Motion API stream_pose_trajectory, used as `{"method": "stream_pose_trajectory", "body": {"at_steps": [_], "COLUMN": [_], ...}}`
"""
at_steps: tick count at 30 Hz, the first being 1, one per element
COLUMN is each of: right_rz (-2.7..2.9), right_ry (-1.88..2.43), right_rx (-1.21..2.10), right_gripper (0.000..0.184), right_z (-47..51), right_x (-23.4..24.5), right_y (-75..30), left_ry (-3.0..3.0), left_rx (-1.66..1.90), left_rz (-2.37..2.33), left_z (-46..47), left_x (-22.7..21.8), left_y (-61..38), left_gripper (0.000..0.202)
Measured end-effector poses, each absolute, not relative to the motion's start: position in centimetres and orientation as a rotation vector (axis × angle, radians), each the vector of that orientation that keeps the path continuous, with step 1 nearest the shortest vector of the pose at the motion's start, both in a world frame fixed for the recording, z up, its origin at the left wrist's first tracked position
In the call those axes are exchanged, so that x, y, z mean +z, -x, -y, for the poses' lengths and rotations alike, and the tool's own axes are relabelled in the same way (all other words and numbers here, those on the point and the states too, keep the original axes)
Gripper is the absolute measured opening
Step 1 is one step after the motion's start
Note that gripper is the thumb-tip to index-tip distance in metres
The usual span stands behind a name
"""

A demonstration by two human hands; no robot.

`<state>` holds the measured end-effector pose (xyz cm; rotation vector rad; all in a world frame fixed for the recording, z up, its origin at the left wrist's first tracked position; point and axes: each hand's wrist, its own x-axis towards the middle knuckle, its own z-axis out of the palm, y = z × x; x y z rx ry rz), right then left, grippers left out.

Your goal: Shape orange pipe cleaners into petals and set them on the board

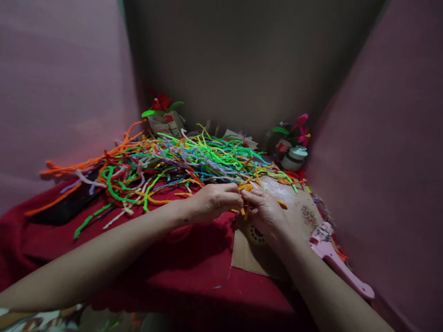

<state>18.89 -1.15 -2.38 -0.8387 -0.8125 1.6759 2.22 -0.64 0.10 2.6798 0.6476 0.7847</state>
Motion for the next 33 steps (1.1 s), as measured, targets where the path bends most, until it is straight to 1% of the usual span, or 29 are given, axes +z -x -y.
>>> {"method": "stream_pose_trajectory", "body": {"at_steps": [5, 15, 19, 23, 27, 33], "right_rz": [0.874, 0.940, 0.962, 1.013, 1.036, 1.091], "right_ry": [0.907, 0.978, 1.034, 1.066, 1.075, 1.114], "right_rx": [1.698, 1.723, 1.702, 1.686, 1.668, 1.627], "right_gripper": [0.015, 0.016, 0.016, 0.014, 0.014, 0.015], "right_z": [1.6, 2.3, 2.5, 2.5, 2.5, 2.5], "right_x": [-2.3, -2.4, -2.4, -2.4, -2.4, -2.3], "right_y": [-18.5, -17.9, -17.9, -17.9, -17.9, -18.1], "left_ry": [-2.655, -2.849, -2.956, -3.107, -3.193, -3.189], "left_rx": [0.938, 0.902, 0.880, 0.781, 0.674, 0.709], "left_rz": [-0.774, -0.909, -0.942, -0.953, -0.953, -0.922], "left_z": [1.2, 1.5, 1.7, 2.1, 2.4, 2.3], "left_x": [0.1, -0.9, -1.2, -1.2, -1.0, -1.0], "left_y": [-1.7, -1.0, -0.9, -1.0, -1.0, -1.2], "left_gripper": [0.023, 0.027, 0.025, 0.021, 0.022, 0.019]}}
